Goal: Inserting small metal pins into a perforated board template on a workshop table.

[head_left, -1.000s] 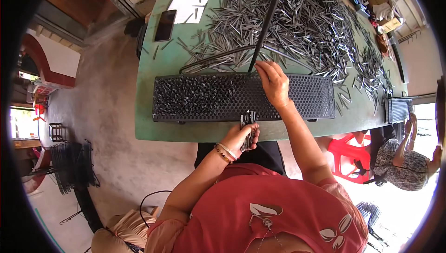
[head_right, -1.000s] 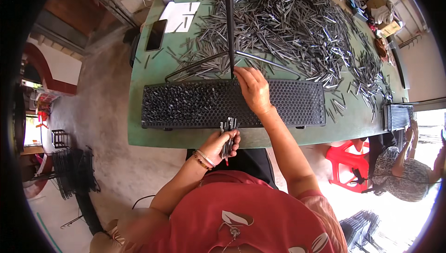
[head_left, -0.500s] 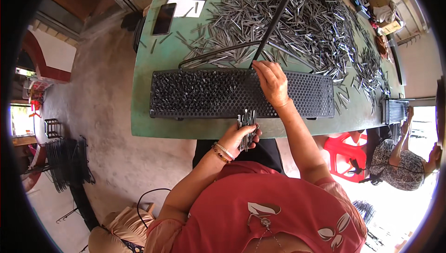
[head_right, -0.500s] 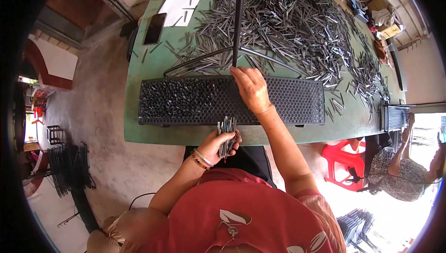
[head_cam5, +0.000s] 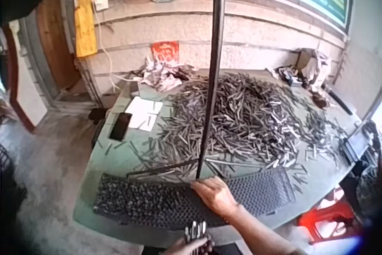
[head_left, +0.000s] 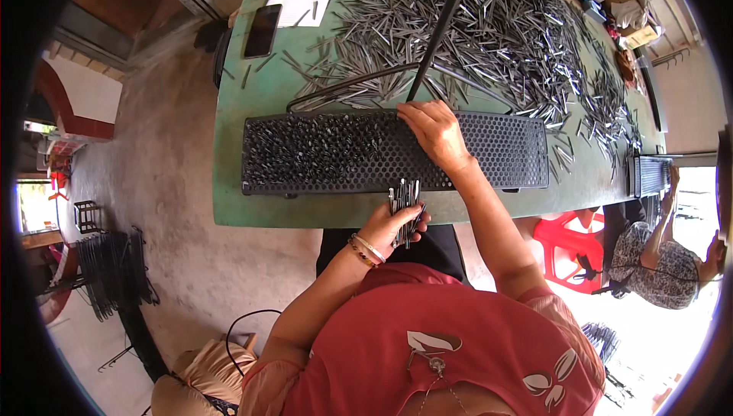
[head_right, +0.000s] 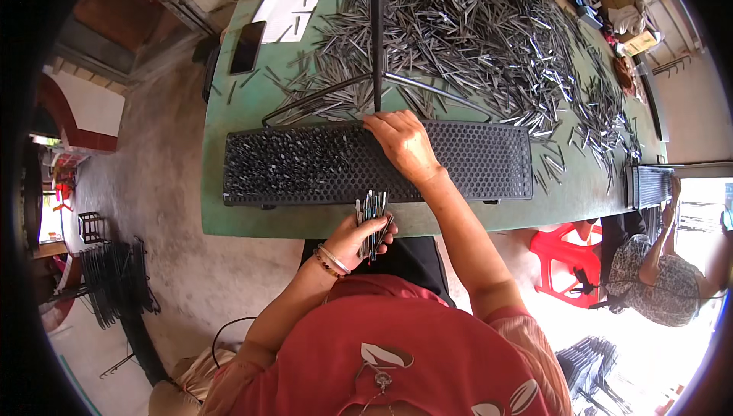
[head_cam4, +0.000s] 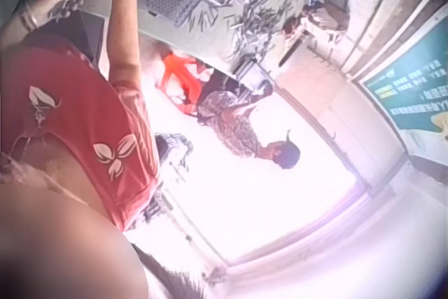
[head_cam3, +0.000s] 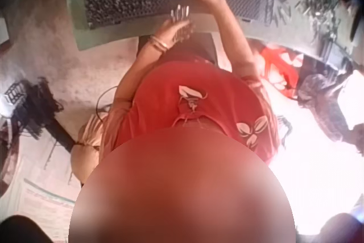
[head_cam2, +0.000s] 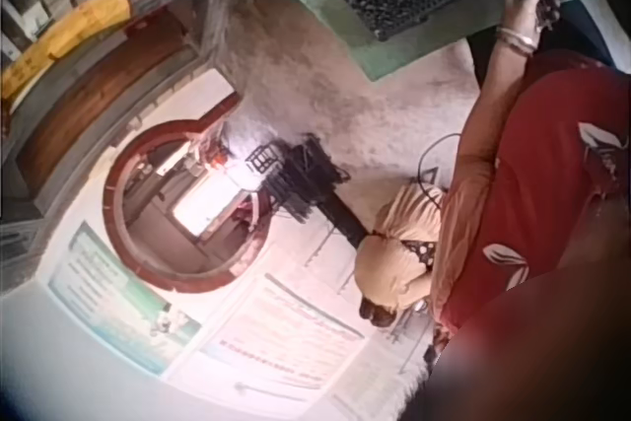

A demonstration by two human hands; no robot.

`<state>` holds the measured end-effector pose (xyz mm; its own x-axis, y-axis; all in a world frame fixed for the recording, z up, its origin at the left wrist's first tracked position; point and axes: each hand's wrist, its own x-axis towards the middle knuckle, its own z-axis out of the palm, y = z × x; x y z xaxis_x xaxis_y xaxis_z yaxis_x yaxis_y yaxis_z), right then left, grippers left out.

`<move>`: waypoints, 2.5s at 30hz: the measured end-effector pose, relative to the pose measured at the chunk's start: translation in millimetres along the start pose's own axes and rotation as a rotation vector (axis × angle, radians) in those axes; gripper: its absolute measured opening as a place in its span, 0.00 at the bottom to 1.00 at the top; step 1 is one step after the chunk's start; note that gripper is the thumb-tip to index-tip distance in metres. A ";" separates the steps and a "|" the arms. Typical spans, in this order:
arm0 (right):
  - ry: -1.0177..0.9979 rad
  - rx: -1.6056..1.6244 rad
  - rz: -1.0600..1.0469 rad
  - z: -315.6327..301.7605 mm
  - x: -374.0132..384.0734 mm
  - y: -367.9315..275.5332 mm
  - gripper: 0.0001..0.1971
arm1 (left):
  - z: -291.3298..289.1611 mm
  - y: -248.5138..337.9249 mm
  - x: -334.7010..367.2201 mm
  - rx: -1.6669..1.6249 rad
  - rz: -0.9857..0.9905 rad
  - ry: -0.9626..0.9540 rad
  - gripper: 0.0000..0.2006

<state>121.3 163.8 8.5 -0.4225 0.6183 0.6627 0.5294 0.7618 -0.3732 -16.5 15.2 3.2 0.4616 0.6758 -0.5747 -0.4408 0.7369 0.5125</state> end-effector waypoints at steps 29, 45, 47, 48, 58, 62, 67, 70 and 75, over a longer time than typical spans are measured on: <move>0.087 0.526 0.791 -22.3 -2.1 -31.8 0.10 | -1.3 -0.1 -0.9 -0.087 0.196 0.018 0.10; -0.004 0.298 0.396 -13.5 2.8 -25.4 0.08 | -3.7 -2.7 -0.3 -0.066 0.122 0.019 0.10; -0.021 0.263 0.364 -13.1 2.2 -24.8 0.08 | -4.5 -3.4 0.2 -0.062 0.120 0.007 0.10; -0.021 0.262 0.363 -12.1 2.1 -25.2 0.08 | -4.2 -2.9 -0.2 -0.062 0.121 0.007 0.10; 0.007 0.179 0.269 -9.4 0.6 -23.8 0.08 | -2.8 0.0 -3.6 -0.083 0.110 0.025 0.11; 0.015 0.146 0.247 -12.6 1.2 -25.3 0.08 | -5.0 -2.0 -3.4 -0.072 0.113 0.035 0.11; 0.007 0.152 0.204 -12.6 0.2 -23.6 0.08 | -3.0 -0.7 -4.0 -0.071 0.100 0.033 0.10; -0.019 0.114 0.134 -13.9 1.5 -22.1 0.08 | -1.9 0.0 -4.5 -0.072 0.090 0.033 0.10; -0.089 0.049 0.102 -21.9 4.2 -22.4 0.09 | -2.2 -1.0 -4.5 -0.077 0.078 0.037 0.10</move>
<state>123.7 145.1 33.8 -0.4328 0.7063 0.5602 0.5378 0.7010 -0.4684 -19.8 11.4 3.8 0.3960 0.7286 -0.5588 -0.5329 0.6780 0.5063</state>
